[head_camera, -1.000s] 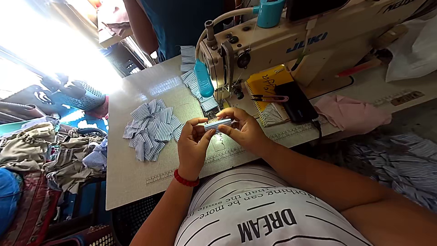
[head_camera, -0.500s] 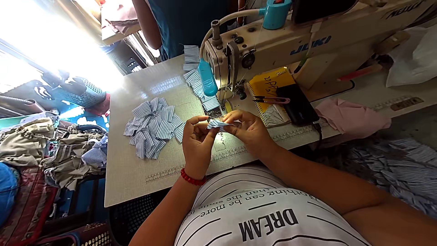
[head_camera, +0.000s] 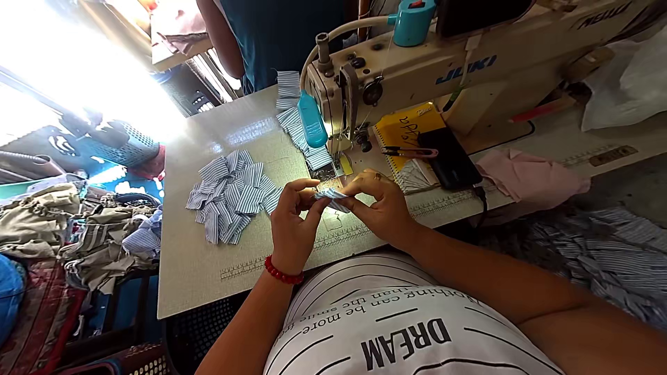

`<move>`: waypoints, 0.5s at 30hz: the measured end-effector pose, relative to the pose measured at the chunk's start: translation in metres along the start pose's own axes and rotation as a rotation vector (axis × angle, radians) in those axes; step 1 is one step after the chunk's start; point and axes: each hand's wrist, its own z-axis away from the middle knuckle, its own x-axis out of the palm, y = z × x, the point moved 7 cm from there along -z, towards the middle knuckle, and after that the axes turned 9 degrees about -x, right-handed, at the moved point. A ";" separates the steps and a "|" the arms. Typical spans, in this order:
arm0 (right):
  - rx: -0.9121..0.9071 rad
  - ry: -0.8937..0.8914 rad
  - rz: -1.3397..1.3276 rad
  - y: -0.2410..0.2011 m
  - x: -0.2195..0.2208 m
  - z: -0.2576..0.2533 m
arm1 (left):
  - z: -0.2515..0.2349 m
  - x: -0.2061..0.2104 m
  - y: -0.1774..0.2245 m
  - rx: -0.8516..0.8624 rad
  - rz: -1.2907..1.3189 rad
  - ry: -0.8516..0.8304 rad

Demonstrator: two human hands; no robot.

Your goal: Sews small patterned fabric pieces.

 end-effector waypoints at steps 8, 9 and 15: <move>0.191 -0.090 -0.240 0.011 0.009 0.002 | 0.001 0.003 -0.007 -0.121 0.262 -0.090; 0.168 -0.061 -0.217 0.009 0.009 0.003 | 0.002 0.004 -0.008 -0.148 0.305 -0.080; 0.394 0.033 -0.440 0.014 0.014 0.008 | 0.008 0.015 -0.019 -0.311 0.399 -0.021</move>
